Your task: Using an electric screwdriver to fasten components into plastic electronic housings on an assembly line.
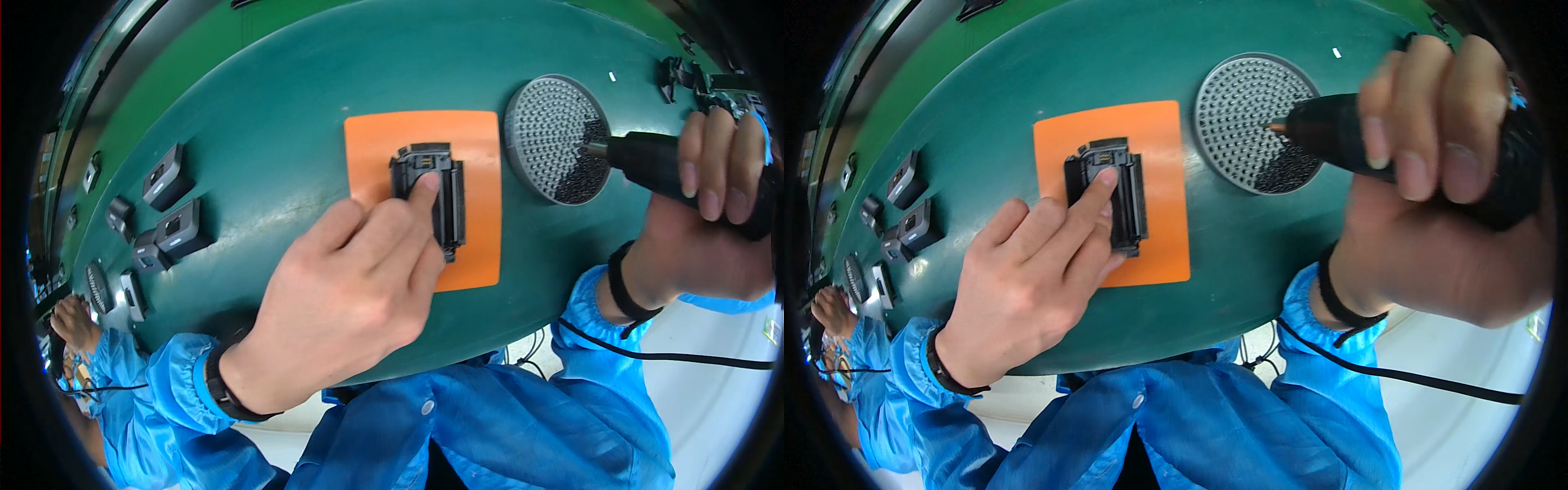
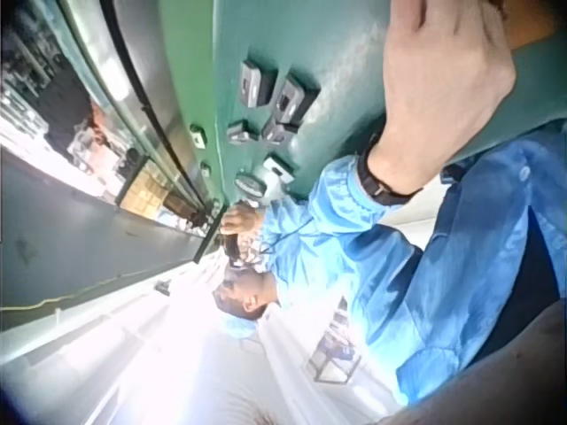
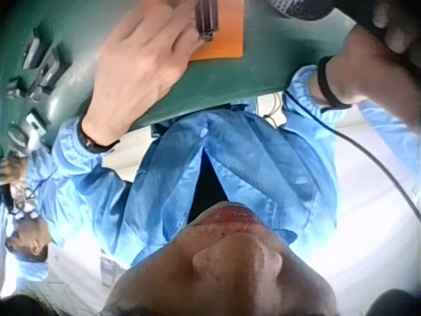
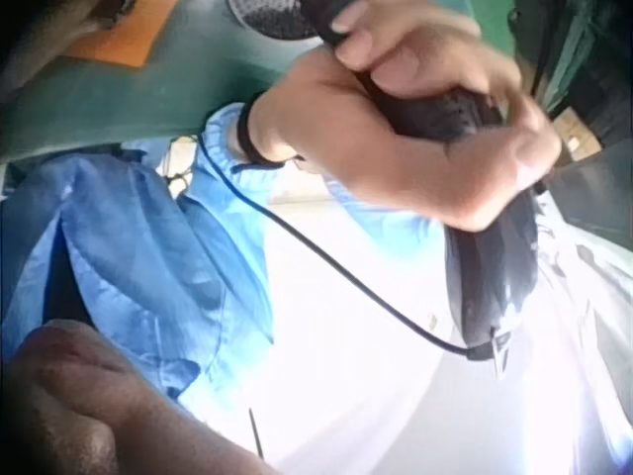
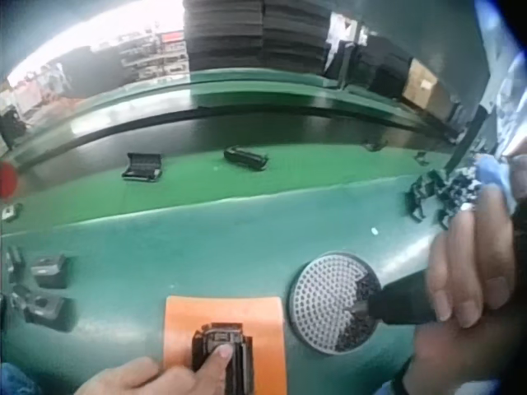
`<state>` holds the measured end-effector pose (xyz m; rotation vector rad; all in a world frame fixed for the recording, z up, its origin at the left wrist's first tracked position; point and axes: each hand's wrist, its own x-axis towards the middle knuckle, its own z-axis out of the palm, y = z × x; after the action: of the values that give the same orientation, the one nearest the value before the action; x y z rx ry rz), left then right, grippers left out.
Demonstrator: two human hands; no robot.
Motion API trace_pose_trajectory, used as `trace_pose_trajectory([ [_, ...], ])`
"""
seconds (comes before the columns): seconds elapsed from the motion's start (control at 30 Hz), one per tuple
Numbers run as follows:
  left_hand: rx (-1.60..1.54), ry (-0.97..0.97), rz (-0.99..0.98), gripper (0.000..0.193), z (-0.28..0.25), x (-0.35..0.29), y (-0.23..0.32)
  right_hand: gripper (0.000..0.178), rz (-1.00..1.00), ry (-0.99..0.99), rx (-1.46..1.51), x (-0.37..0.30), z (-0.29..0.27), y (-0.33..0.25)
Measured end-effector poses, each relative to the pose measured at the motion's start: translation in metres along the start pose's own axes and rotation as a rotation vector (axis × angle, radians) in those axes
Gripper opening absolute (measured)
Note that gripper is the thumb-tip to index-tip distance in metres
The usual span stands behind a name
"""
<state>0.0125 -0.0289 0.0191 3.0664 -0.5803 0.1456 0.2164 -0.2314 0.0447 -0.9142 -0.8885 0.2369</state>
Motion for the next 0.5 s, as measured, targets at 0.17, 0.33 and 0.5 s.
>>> trace_pose_trajectory([
  [0.17, -0.101, -0.142, -0.041, 0.056, -0.012, -0.003, 0.000, 0.028, 0.041, -0.014, -0.041, 0.001, 0.004, 0.006],
  [0.33, -0.072, -0.155, -0.061, 0.056, -0.011, -0.005, 0.005, 0.027, 0.062, -0.036, -0.079, 0.008, 0.006, 0.015],
  [0.5, -0.067, -0.154, -0.060, 0.054, -0.005, -0.008, 0.004, 0.026, 0.094, -0.043, -0.098, 0.012, 0.006, 0.026],
])
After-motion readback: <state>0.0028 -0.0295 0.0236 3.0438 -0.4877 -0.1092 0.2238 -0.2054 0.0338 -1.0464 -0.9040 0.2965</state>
